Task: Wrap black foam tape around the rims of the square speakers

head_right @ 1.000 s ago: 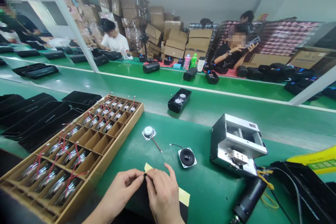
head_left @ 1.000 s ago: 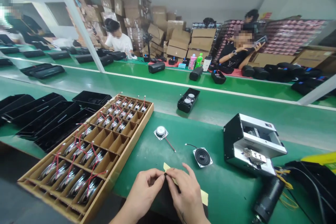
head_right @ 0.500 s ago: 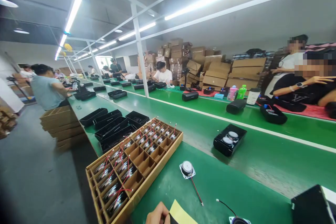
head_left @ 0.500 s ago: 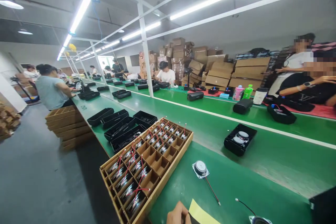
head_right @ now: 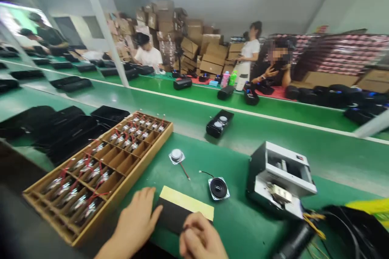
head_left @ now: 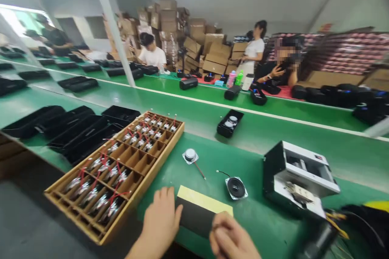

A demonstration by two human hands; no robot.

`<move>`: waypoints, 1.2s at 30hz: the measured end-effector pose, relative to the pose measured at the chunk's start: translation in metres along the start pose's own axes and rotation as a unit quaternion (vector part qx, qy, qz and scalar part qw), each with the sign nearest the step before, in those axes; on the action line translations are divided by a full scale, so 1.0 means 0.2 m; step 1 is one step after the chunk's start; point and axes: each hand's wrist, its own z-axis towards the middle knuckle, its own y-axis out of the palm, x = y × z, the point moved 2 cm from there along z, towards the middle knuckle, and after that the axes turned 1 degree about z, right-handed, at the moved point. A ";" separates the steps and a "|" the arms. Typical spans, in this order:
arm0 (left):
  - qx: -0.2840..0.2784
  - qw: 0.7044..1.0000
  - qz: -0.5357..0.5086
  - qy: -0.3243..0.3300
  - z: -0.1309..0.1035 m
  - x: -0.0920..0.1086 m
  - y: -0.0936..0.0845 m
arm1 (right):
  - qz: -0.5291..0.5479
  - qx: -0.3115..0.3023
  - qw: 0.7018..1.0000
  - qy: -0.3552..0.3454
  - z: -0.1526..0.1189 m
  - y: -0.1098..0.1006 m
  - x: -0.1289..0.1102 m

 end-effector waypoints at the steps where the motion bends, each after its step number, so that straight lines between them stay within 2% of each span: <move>1: 0.005 1.000 0.012 0.018 0.06 0.01 -0.04 | 0.016 -0.005 1.000 0.013 0.01 0.02 0.04; 4: 0.025 0.995 0.027 0.088 0.35 0.07 -0.11 | 0.065 -0.012 0.998 0.022 0.04 0.08 0.10; 8: 0.006 0.989 0.036 0.142 0.74 0.16 -0.08 | 0.095 0.020 0.995 -0.011 -0.01 0.05 0.10; 11: -0.014 0.984 0.025 0.176 0.86 0.20 -0.05 | 0.114 0.068 0.991 -0.020 -0.10 -0.04 0.10; 13: -0.010 0.982 0.006 0.190 0.82 0.19 -0.08 | 0.131 0.102 0.986 -0.013 -0.17 -0.10 0.11; 15: -0.012 0.978 -0.018 0.209 0.71 0.16 -0.11 | 0.148 0.135 0.980 -0.014 -0.24 -0.14 0.10; 18: -0.075 0.956 -0.045 0.279 0.49 0.11 -0.13 | 0.167 0.179 0.969 -0.038 -0.33 -0.19 0.05; 20: -0.127 0.933 -0.056 0.331 0.36 0.09 -0.09 | 0.175 0.205 0.961 -0.059 -0.37 -0.21 -0.01; 22: -0.163 0.923 -0.036 0.346 0.27 0.08 -0.03 | 0.178 0.225 0.955 -0.078 -0.39 -0.23 -0.07; 24: -0.180 0.921 0.009 0.344 0.23 0.09 0.03 | 0.173 0.236 0.951 -0.094 -0.40 -0.26 -0.12; 26: -0.188 0.919 0.073 0.338 0.22 0.12 0.05 | 0.159 0.242 0.951 -0.104 -0.39 -0.28 -0.15; 29: -0.180 0.909 0.148 0.346 0.22 0.24 -0.01 | 0.130 0.253 0.952 -0.112 -0.37 -0.30 -0.18; 32: -0.129 0.891 0.104 0.422 0.24 0.47 -0.07 | 0.100 0.268 0.951 -0.119 -0.36 -0.31 -0.19; 34: -0.117 0.875 0.073 0.465 0.29 0.64 -0.06 | 0.084 0.278 0.949 -0.123 -0.36 -0.31 -0.19; 36: -0.150 0.860 0.092 0.480 0.36 0.80 0.00 | 0.072 0.291 0.946 -0.127 -0.37 -0.32 -0.20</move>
